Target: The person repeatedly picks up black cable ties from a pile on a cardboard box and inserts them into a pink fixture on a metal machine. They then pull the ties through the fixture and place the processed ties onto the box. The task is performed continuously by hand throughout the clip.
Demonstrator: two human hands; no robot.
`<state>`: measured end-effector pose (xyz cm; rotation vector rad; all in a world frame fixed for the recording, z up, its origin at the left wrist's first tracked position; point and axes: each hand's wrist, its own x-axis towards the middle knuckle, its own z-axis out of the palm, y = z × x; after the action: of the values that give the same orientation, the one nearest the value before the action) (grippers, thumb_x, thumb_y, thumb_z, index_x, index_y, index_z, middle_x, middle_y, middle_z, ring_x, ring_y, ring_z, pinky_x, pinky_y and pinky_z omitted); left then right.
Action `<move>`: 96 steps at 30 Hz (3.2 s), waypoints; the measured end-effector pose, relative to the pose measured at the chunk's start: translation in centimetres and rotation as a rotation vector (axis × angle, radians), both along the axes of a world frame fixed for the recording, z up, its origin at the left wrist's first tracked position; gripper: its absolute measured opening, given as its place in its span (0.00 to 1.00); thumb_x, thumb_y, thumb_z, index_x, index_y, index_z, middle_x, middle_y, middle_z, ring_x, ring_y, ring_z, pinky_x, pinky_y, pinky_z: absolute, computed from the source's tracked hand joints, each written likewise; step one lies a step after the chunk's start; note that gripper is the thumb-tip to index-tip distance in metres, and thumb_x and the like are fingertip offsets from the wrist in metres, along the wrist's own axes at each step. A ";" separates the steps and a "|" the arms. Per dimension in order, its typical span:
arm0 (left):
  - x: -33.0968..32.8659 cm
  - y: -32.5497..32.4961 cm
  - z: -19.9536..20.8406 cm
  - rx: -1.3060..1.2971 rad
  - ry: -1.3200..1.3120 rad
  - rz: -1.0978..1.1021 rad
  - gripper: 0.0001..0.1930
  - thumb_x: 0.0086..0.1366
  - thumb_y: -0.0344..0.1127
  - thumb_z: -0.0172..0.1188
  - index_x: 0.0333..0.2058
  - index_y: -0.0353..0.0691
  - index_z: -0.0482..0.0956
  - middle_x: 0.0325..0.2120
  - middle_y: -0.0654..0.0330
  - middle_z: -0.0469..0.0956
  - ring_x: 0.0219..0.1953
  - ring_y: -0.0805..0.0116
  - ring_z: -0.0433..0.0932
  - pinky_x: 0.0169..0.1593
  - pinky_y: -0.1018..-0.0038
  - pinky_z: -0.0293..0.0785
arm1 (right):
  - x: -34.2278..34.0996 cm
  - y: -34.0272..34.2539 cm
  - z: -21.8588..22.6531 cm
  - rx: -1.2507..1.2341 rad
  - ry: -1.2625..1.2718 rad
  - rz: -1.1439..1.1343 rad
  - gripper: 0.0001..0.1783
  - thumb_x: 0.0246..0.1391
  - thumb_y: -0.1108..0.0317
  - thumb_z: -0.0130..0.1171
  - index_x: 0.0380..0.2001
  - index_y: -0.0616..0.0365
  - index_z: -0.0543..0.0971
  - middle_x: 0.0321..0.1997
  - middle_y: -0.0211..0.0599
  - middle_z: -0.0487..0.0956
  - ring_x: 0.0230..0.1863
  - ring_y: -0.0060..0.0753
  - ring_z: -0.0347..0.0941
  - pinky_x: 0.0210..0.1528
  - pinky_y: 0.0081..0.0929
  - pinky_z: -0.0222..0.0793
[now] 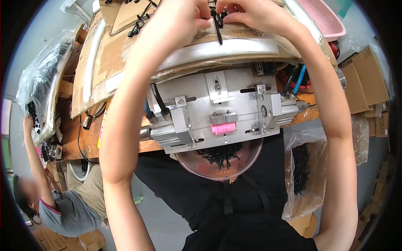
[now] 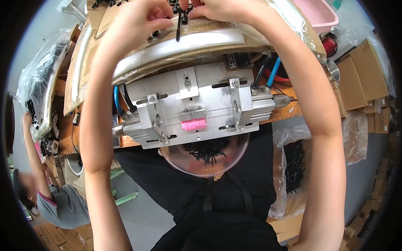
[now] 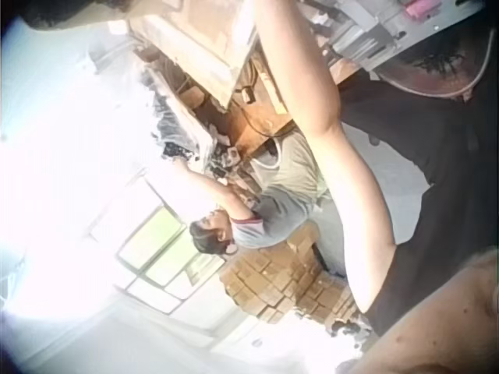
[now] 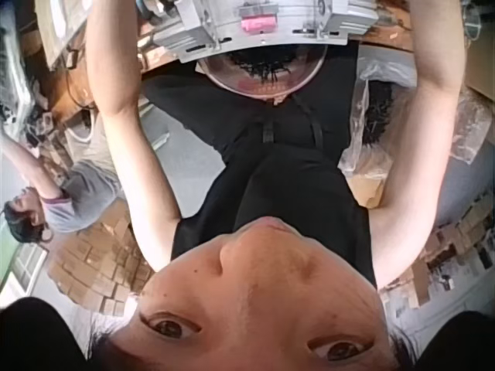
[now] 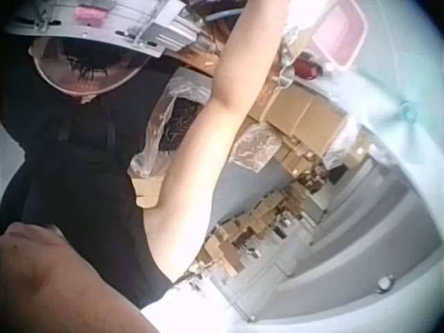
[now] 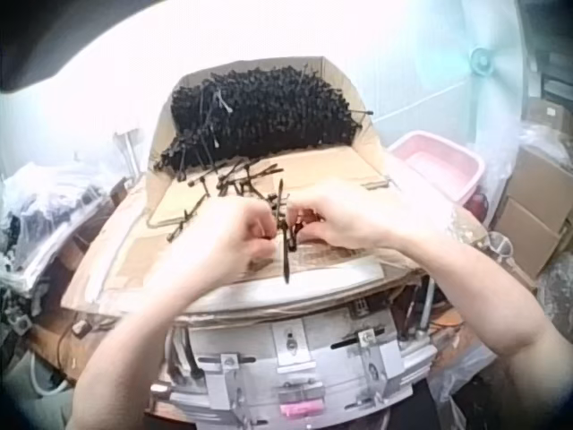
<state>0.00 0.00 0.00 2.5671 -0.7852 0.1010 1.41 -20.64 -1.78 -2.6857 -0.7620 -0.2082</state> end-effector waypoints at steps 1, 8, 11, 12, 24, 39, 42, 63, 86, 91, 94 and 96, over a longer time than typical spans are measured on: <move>-0.1 0.2 -0.1 0.004 0.007 0.006 0.08 0.64 0.34 0.62 0.39 0.38 0.82 0.37 0.56 0.84 0.37 0.66 0.81 0.42 0.73 0.76 | 0.0 0.1 -0.1 0.010 -0.021 0.031 0.12 0.52 0.69 0.65 0.39 0.60 0.79 0.34 0.45 0.82 0.36 0.42 0.78 0.40 0.34 0.72; -2.1 9.1 0.0 -0.533 0.024 0.001 0.14 0.69 0.31 0.57 0.52 0.37 0.77 0.45 0.62 0.79 0.50 0.74 0.74 0.61 0.76 0.63 | 3.4 -0.2 -2.3 0.065 -0.241 0.138 0.09 0.50 0.69 0.65 0.35 0.61 0.81 0.32 0.46 0.82 0.35 0.44 0.79 0.39 0.34 0.73; -9.7 5.1 -5.3 -0.540 -0.230 0.125 0.19 0.57 0.19 0.62 0.49 0.34 0.77 0.36 0.62 0.77 0.35 0.76 0.75 0.42 0.78 0.72 | 3.4 -1.0 -2.7 0.082 -0.418 0.101 0.08 0.51 0.69 0.65 0.34 0.60 0.81 0.32 0.44 0.82 0.34 0.41 0.80 0.38 0.34 0.74; -13.3 4.2 -6.6 -0.367 -0.318 0.226 0.27 0.52 0.16 0.63 0.53 0.31 0.74 0.35 0.61 0.76 0.33 0.71 0.74 0.42 0.75 0.72 | 2.8 -0.6 -1.7 0.115 -0.498 0.099 0.07 0.51 0.70 0.64 0.34 0.59 0.82 0.32 0.43 0.82 0.33 0.39 0.80 0.38 0.33 0.74; -20.9 -1.2 -15.3 0.069 -0.156 0.068 0.37 0.53 0.23 0.58 0.64 0.23 0.58 0.35 0.57 0.67 0.36 0.64 0.68 0.44 0.73 0.71 | -8.0 -2.8 1.5 1.219 -0.111 0.000 0.12 0.60 0.71 0.55 0.46 0.63 0.76 0.37 0.42 0.81 0.37 0.30 0.76 0.43 0.25 0.73; -5.0 0.1 -4.9 -0.144 -0.565 0.176 0.12 0.62 0.32 0.62 0.43 0.33 0.77 0.40 0.47 0.79 0.43 0.55 0.78 0.49 0.67 0.72 | -24.0 5.2 -15.1 0.542 -0.093 -0.049 0.37 0.41 0.84 0.67 0.59 0.71 0.70 0.25 0.39 0.75 0.21 0.31 0.70 0.25 0.30 0.68; -1.7 -0.7 -4.2 -0.044 -0.422 0.156 0.09 0.59 0.31 0.62 0.36 0.31 0.79 0.35 0.42 0.79 0.40 0.48 0.78 0.45 0.63 0.73 | -23.2 5.5 -16.0 0.478 -0.098 -0.054 0.36 0.43 0.82 0.66 0.60 0.70 0.70 0.22 0.37 0.73 0.21 0.30 0.70 0.25 0.30 0.67; -3.0 5.9 -1.4 -0.710 -0.047 0.089 0.08 0.66 0.26 0.57 0.44 0.33 0.76 0.33 0.64 0.78 0.35 0.80 0.73 0.43 0.81 0.70 | 1.3 2.4 -0.8 -0.147 -0.286 0.136 0.10 0.54 0.71 0.57 0.39 0.59 0.81 0.32 0.48 0.81 0.35 0.48 0.78 0.38 0.40 0.72; -20.7 -1.5 -14.7 0.088 -0.100 0.050 0.36 0.55 0.23 0.62 0.63 0.28 0.62 0.34 0.57 0.68 0.37 0.62 0.68 0.42 0.70 0.70 | -15.8 -1.7 -0.9 0.842 -0.180 -0.161 0.14 0.56 0.76 0.55 0.46 0.68 0.75 0.37 0.42 0.80 0.26 0.23 0.69 0.32 0.20 0.66; -15.4 1.5 -10.0 -0.002 -0.240 0.031 0.33 0.55 0.31 0.63 0.60 0.32 0.66 0.36 0.52 0.70 0.39 0.56 0.71 0.46 0.66 0.72 | -21.9 2.0 -10.3 0.588 -0.186 -0.050 0.27 0.43 0.83 0.62 0.51 0.72 0.74 0.36 0.44 0.80 0.23 0.28 0.70 0.27 0.25 0.67; -6.7 1.9 -5.9 -0.114 -0.688 0.252 0.12 0.64 0.30 0.60 0.45 0.33 0.77 0.30 0.50 0.74 0.31 0.62 0.74 0.38 0.68 0.69 | -23.4 3.6 -12.9 0.521 -0.164 -0.044 0.35 0.36 0.88 0.66 0.54 0.74 0.73 0.35 0.45 0.80 0.21 0.32 0.71 0.24 0.28 0.68; -3.4 1.8 -4.7 0.018 -0.662 0.386 0.12 0.63 0.32 0.62 0.41 0.31 0.75 0.32 0.50 0.77 0.34 0.59 0.76 0.40 0.68 0.71 | -23.7 4.6 -14.2 0.490 -0.140 -0.050 0.34 0.39 0.85 0.66 0.55 0.74 0.73 0.29 0.40 0.78 0.20 0.30 0.69 0.23 0.28 0.67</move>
<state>-3.39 1.84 -4.71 2.6779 -0.4780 1.1067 -22.24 -16.01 -15.98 -2.2406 -0.5897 -0.5267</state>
